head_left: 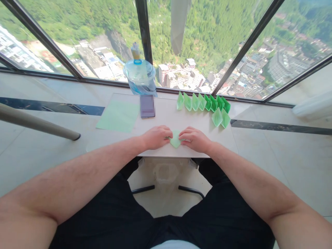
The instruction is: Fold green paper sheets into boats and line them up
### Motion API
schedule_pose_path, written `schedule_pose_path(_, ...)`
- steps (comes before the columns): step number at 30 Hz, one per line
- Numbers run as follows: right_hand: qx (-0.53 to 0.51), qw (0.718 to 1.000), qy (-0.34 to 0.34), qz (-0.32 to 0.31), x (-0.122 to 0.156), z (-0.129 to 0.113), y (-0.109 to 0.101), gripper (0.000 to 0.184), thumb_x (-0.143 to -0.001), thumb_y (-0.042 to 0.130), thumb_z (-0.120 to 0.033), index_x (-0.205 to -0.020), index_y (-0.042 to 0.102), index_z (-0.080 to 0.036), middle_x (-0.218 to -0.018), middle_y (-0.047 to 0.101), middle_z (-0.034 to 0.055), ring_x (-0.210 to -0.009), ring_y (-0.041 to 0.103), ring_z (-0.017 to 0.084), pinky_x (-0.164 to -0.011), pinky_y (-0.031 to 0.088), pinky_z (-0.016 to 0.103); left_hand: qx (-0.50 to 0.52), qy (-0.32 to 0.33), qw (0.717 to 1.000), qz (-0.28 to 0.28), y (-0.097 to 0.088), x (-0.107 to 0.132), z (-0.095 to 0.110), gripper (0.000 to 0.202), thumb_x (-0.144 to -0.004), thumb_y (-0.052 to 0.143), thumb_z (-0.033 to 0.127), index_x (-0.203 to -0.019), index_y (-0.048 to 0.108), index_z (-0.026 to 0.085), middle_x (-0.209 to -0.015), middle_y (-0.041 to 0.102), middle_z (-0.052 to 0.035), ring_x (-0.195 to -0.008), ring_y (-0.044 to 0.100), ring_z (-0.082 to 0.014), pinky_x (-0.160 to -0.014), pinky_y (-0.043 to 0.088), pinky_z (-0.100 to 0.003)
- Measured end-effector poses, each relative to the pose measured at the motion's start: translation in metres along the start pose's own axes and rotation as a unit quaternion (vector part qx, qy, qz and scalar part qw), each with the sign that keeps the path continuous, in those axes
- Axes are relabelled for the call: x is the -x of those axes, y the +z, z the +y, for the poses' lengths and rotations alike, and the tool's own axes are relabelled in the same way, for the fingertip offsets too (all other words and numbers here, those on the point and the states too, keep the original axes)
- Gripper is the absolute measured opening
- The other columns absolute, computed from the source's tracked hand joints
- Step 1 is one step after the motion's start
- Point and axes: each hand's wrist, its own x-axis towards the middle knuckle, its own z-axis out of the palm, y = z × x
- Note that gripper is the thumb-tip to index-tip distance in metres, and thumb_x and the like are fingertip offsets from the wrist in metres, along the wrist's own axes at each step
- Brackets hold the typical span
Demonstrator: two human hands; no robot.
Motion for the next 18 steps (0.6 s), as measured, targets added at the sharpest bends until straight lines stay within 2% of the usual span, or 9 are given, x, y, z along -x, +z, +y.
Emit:
schedule_pose_path(9, 0.025, 0.999, -0.034, 0.013, 0.0039, 0.0028, 0.0017, 0.021, -0.098, 0.053, -0.027, -0.098, 0.074, -0.022, -0.104, 0.074, 0.0069, -0.096, 0.062, 0.021, -0.089, 0.052, 0.035, -0.028, -0.009, 1.000, -0.001, -0.0029, 0.0017, 0.0052, 0.011, -0.085, 0.060, 0.024, -0.090, 0.069, 0.020, -0.090, 0.069, -0.0045, -0.090, 0.064, -0.0210, -0.085, 0.047, -0.031)
schedule_pose_path(14, 0.101, 0.994, -0.043, 0.015, 0.0069, 0.0006, 0.0034, 0.024, -0.098, 0.047, -0.017, -0.097, 0.071, -0.019, -0.101, 0.072, 0.0090, -0.096, 0.060, 0.021, -0.086, 0.050, 0.034, -0.055, -0.013, 0.998, 0.012, -0.0008, 0.0030, 0.0067, 0.011, -0.088, 0.057, 0.023, -0.089, 0.067, 0.019, -0.090, 0.069, -0.0050, -0.089, 0.064, -0.0217, -0.083, 0.047, -0.032)
schedule_pose_path(18, 0.130, 0.991, -0.036, 0.009, 0.0068, -0.0024, 0.0045, 0.023, -0.095, 0.048, -0.011, -0.094, 0.069, -0.019, -0.098, 0.069, 0.0099, -0.094, 0.057, 0.021, -0.085, 0.048, 0.035, -0.070, 0.004, 0.997, 0.022, 0.0027, 0.0031, 0.0088, 0.019, -0.091, 0.050, 0.021, -0.082, 0.066, 0.019, -0.091, 0.069, -0.0060, -0.088, 0.063, -0.0208, -0.083, 0.046, -0.032)
